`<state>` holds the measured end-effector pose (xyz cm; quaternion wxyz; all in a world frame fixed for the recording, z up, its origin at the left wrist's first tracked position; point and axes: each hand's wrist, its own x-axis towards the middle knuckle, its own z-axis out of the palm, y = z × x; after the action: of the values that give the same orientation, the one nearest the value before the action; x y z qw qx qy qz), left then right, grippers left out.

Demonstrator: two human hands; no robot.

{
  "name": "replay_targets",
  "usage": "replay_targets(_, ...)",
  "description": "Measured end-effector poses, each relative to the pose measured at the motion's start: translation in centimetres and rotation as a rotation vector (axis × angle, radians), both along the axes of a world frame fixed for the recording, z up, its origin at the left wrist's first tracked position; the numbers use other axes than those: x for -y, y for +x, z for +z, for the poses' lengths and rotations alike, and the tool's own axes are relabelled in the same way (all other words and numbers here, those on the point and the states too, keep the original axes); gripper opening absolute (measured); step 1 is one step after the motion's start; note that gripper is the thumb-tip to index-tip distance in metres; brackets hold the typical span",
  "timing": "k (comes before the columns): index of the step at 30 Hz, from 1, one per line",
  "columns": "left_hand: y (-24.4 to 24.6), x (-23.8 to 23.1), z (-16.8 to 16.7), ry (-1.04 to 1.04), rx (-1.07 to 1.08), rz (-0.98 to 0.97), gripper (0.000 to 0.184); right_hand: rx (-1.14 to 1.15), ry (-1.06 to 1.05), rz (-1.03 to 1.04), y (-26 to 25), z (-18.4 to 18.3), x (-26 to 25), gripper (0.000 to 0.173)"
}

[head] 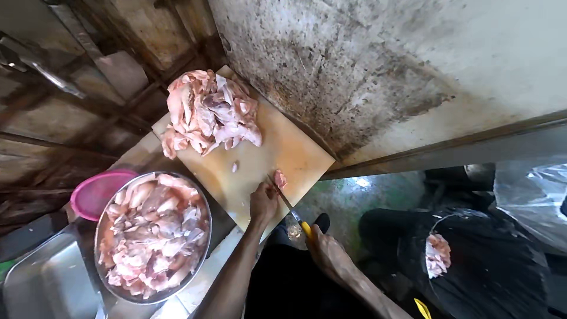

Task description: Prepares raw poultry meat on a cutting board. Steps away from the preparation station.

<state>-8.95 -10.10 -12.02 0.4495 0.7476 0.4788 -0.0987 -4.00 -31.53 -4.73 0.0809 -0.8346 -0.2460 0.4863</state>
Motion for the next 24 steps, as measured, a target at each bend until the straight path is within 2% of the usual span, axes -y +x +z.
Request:
replay_targets(3,0.1,0.2,0.1,-0.010,0.001,0.006,0.022,0.000,-0.025,0.007,-0.4,-0.8,-0.9,0.039)
replay_targets(6,0.1,0.6,0.2,0.090,-0.022,-0.065,0.018,0.033,-0.046,0.032,-0.7,-2.0,-4.2,0.041)
replay_targets(9,0.4,0.7,1.0,0.176,-0.062,-0.141,0.020,0.061,0.022,0.027,0.2,-3.5,-8.1,0.036)
replay_targets(11,0.5,0.3,1.5,0.210,-0.100,-0.222,0.022,0.066,0.070,0.018,0.7,-4.3,-8.5,0.035)
replay_targets(14,0.6,-0.8,1.9,0.250,-0.137,-0.323,0.025,0.017,0.044,-0.008,0.7,-4.3,-5.9,0.039)
replay_targets(16,0.4,-1.7,2.2,0.262,-0.156,-0.338,0.019,-0.017,0.005,-0.033,0.4,-3.8,-3.0,0.043)
replay_targets(20,-1.8,-4.2,2.2,0.224,-0.203,-0.272,0.025,-0.042,-0.051,-0.022,0.3,-3.3,2.7,0.042)
replay_targets(22,-3.0,-5.3,2.8,0.245,-0.202,-0.220,0.026,-0.032,-0.048,-0.007,0.7,-3.5,3.5,0.039)
replay_targets(24,-3.3,-6.1,4.0,0.302,-0.159,-0.168,0.025,-0.032,0.043,-0.006,1.3,-3.6,4.2,0.038)
